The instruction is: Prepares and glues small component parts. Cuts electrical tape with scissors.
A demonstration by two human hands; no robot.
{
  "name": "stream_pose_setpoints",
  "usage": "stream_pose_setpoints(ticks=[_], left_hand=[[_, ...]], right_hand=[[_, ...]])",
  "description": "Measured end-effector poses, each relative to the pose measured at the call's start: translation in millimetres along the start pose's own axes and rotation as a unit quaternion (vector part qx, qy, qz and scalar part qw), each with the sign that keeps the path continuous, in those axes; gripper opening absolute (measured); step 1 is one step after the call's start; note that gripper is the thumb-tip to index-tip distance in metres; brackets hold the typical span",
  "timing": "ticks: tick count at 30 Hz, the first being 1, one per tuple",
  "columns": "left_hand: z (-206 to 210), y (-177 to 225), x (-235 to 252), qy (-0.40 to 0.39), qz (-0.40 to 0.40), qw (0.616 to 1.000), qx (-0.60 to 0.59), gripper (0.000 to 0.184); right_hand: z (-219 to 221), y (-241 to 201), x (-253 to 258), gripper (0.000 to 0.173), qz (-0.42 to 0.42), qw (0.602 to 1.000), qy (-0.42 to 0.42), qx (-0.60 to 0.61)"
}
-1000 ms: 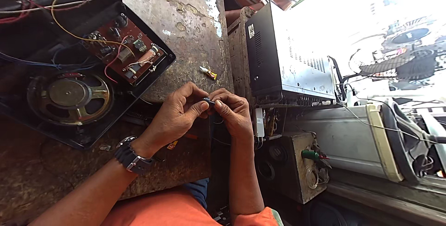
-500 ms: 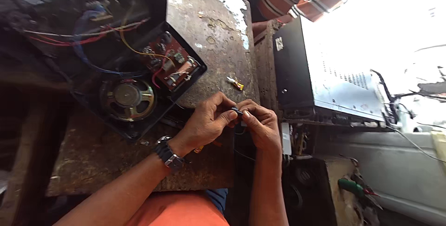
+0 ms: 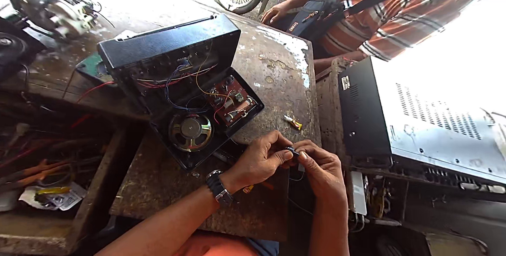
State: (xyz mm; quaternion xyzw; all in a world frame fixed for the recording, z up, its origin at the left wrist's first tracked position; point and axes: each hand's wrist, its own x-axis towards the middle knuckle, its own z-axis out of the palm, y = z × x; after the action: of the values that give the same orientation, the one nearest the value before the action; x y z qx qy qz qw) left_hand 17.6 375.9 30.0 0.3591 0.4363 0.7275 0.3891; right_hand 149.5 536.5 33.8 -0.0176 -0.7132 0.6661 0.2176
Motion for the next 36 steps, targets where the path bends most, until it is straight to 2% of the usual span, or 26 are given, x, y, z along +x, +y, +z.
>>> stream_pose_setpoints(ticks=[7, 10, 12, 13, 15, 17, 19, 21, 24, 29, 31, 34, 36], left_hand=[[1, 0, -3, 0.013, -0.007, 1.000, 0.005, 0.018], [0, 3, -4, 0.021, -0.020, 1.000, -0.004, 0.026], [-1, 3, -4, 0.023, -0.016, 1.000, -0.005, 0.026], [-2, 4, -5, 0.023, -0.012, 1.000, -0.003, 0.027], [-2, 5, -6, 0.024, -0.004, 1.000, 0.003, 0.028], [-2, 5, -7, 0.025, 0.002, 1.000, 0.011, 0.029], [-3, 4, -7, 0.024, 0.008, 1.000, 0.016, 0.031], [-4, 4, -6, 0.023, 0.012, 1.000, 0.015, 0.033], [-3, 4, -5, 0.032, 0.015, 0.999, 0.024, 0.034], [1, 3, -6, 0.038, 0.060, 0.995, 0.071, 0.033], [1, 3, -7, 0.041, 0.075, 0.992, 0.089, 0.032], [0, 3, -8, 0.052, 0.071, 0.990, 0.108, 0.030], [-1, 4, -8, 0.057, 0.060, 0.991, 0.108, 0.031]], right_hand=[[-2, 4, -6, 0.026, 0.007, 1.000, 0.023, 0.017], [1, 5, -8, 0.020, 0.002, 0.997, 0.066, 0.048], [6, 2, -6, 0.013, -0.015, 0.994, 0.103, 0.024], [8, 0, -3, 0.010, -0.030, 0.991, 0.126, -0.016], [11, -5, 4, 0.017, -0.062, 0.971, 0.174, -0.153], [8, -5, 13, 0.020, -0.078, 0.923, 0.203, -0.316], [3, 1, 26, 0.023, -0.058, 0.869, 0.219, -0.440], [-3, 12, 40, 0.029, -0.027, 0.841, 0.211, -0.498], [-4, 18, 49, 0.029, 0.012, 0.825, 0.183, -0.534], [-6, 17, 47, 0.016, 0.012, 0.861, 0.177, -0.476], [-7, 17, 43, 0.013, -0.015, 0.880, 0.182, -0.439], [-4, 9, 30, 0.014, -0.080, 0.911, 0.207, -0.348], [2, -5, 14, 0.018, -0.090, 0.931, 0.198, -0.294]])
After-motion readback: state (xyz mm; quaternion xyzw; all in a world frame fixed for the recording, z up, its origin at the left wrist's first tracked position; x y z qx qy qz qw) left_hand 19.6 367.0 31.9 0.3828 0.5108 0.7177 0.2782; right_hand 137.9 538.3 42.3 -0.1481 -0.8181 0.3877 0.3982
